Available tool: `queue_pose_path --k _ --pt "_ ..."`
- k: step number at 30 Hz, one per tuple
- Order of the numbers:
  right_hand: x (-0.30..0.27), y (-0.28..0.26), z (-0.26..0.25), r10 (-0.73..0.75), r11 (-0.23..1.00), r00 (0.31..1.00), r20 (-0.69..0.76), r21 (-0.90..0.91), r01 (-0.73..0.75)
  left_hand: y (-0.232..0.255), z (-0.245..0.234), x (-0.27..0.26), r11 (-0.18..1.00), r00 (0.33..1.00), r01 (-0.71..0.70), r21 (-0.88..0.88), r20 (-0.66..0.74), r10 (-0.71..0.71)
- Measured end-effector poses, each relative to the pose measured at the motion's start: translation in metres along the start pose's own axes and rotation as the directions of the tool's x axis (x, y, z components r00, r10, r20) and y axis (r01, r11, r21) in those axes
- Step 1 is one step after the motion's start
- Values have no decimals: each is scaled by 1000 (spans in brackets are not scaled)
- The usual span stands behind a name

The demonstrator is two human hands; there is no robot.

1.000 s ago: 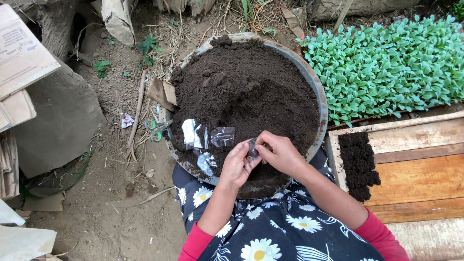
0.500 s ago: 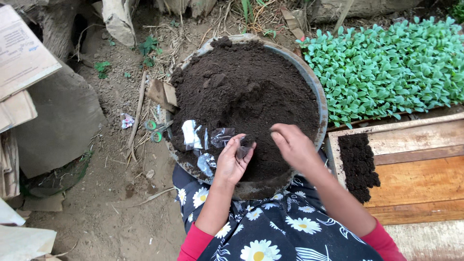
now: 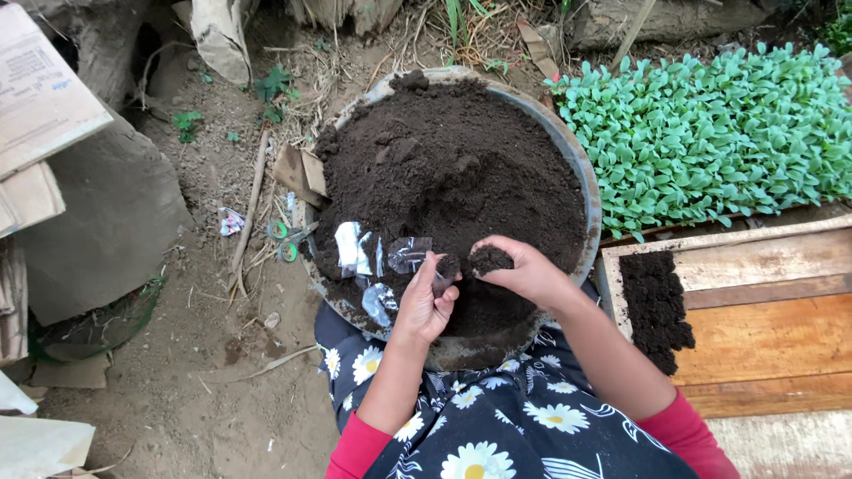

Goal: The person scoops soil from a large basin and fills small plastic pouches by hand. They then place the filled pouches into a wooden tray next to the basin. The task is performed repeatedly throughout the video.

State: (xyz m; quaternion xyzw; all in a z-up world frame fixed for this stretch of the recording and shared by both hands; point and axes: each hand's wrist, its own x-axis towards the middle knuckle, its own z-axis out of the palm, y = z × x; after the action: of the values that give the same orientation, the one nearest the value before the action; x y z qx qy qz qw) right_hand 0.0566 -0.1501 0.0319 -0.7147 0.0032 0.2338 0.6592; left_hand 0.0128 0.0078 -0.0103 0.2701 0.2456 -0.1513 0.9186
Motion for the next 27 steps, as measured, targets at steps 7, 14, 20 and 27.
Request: queue_pose_path --k 7,14,20,27 --pt "-13 -53 4 -171 818 959 227 -510 267 -6 -1 4 983 995 -101 151 11 100" --pt "-24 -80 20 -4 809 978 209 -575 126 8 6 -5 968 991 -130 215 58 120" --pt "-34 -94 24 1 817 987 162 -569 93 5 1 6 971 992 -118 210 75 105" --pt "-17 -47 12 -290 591 933 212 -727 349 -4 7 4 985 996 8 175 84 -23"
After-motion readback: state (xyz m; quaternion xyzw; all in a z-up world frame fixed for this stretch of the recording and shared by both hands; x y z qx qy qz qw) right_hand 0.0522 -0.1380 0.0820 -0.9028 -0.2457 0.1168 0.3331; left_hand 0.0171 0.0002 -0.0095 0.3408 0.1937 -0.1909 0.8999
